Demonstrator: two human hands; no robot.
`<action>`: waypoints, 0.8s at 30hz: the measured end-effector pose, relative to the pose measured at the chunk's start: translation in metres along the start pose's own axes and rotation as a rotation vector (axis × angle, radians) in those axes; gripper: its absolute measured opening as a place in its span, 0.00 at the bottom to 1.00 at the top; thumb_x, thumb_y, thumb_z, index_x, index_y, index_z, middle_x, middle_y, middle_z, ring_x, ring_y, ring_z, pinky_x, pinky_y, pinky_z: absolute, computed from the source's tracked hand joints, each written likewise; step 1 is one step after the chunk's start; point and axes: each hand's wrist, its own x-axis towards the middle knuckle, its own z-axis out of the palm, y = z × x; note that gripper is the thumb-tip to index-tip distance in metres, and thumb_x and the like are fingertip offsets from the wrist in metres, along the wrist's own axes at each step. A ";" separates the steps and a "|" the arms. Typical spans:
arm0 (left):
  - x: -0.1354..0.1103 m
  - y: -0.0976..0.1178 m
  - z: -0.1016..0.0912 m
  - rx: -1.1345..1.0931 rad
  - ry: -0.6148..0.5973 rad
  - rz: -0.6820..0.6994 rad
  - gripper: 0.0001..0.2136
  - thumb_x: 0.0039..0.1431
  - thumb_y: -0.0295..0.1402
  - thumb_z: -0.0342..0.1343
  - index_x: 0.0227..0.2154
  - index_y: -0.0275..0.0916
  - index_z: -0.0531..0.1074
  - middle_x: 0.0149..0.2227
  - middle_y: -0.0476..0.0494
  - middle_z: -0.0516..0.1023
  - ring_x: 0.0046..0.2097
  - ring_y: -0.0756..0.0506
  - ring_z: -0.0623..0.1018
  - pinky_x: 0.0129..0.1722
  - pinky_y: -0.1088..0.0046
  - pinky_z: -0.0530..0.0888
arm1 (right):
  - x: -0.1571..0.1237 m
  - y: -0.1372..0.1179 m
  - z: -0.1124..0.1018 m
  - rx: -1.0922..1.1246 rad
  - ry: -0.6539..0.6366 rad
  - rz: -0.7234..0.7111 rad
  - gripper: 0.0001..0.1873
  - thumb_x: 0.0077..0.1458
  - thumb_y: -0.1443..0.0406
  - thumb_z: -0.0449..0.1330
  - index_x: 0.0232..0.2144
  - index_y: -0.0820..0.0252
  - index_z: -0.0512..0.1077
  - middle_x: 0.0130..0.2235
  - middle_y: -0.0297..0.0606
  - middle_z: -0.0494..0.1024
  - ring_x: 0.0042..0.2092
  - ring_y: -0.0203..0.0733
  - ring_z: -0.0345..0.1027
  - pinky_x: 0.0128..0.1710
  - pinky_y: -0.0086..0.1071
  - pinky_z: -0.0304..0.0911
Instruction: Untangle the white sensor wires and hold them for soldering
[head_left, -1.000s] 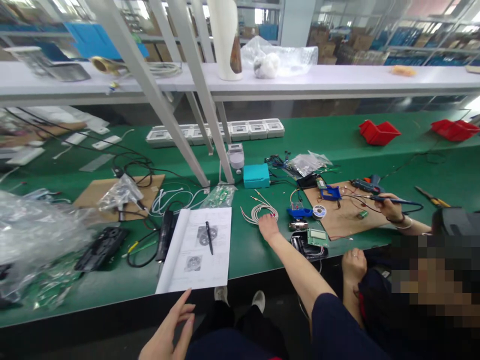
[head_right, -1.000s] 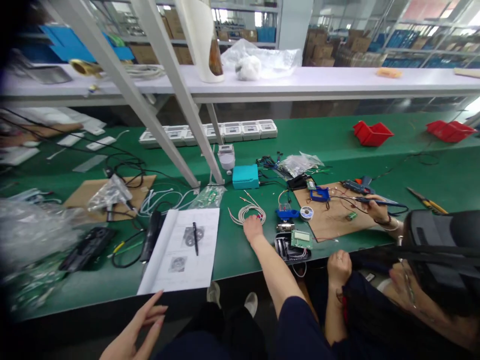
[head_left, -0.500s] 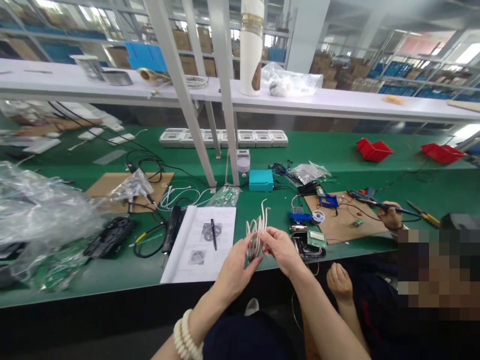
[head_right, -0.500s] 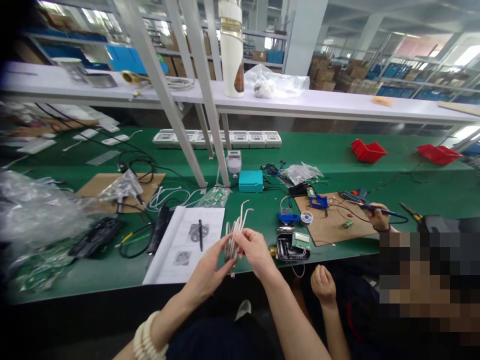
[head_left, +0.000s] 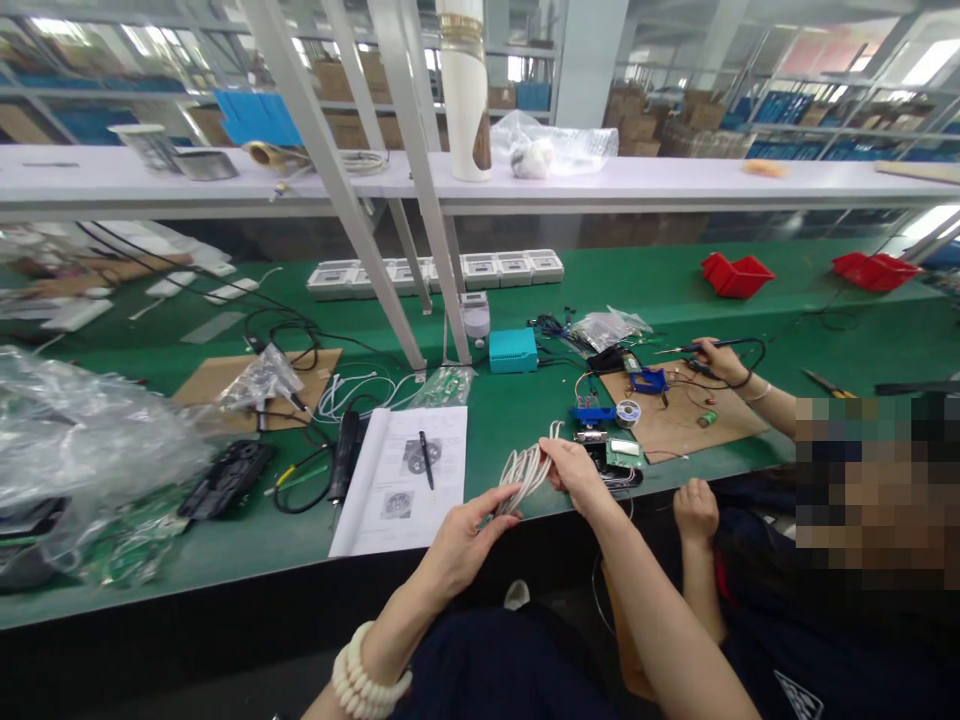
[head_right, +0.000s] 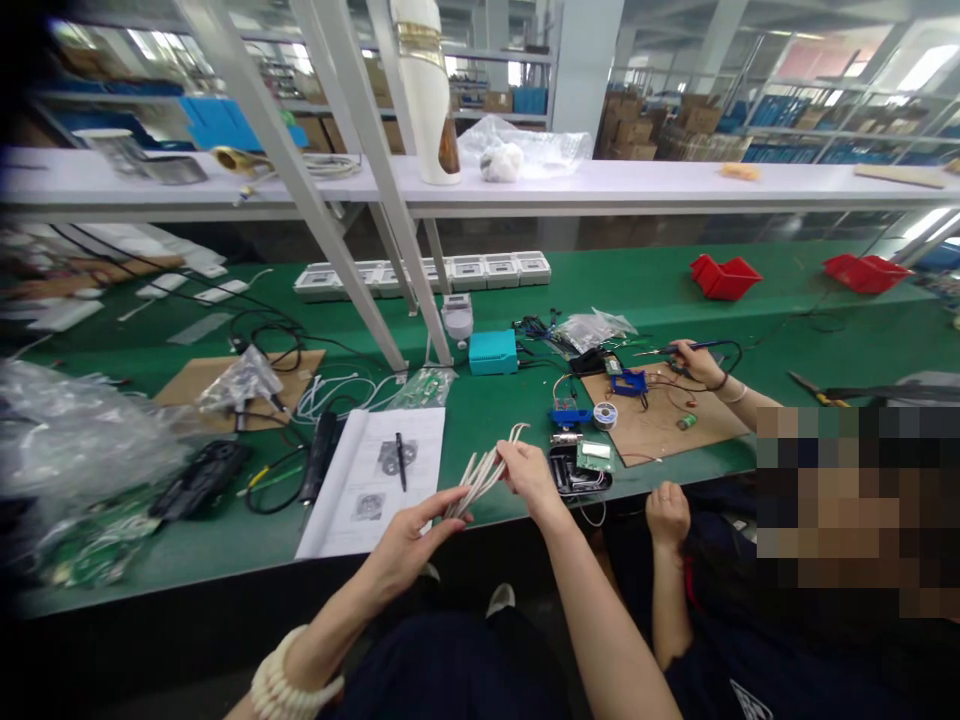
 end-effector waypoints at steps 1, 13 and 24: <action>0.000 0.001 -0.001 -0.028 0.022 -0.027 0.18 0.59 0.37 0.51 0.51 0.40 0.67 0.41 0.45 0.77 0.43 0.46 0.75 0.49 0.68 0.67 | -0.001 -0.002 -0.001 -0.067 0.054 -0.066 0.19 0.48 0.53 0.56 0.17 0.62 0.67 0.13 0.27 0.62 0.16 0.27 0.51 0.16 0.24 0.45; 0.004 -0.008 -0.001 -0.411 -0.072 -0.114 0.26 0.57 0.39 0.56 0.55 0.37 0.54 0.32 0.46 0.74 0.31 0.51 0.72 0.34 0.75 0.65 | -0.022 -0.010 -0.006 0.498 -0.007 -0.103 0.24 0.45 0.46 0.60 0.22 0.61 0.67 0.22 0.33 0.73 0.19 0.29 0.62 0.16 0.23 0.58; 0.002 0.004 0.000 -0.708 -0.038 -0.168 0.30 0.52 0.34 0.61 0.55 0.38 0.56 0.38 0.43 0.75 0.36 0.49 0.75 0.38 0.74 0.68 | -0.036 0.022 -0.016 0.153 0.204 -0.178 0.24 0.50 0.46 0.56 0.22 0.61 0.69 0.17 0.30 0.68 0.18 0.30 0.58 0.16 0.25 0.53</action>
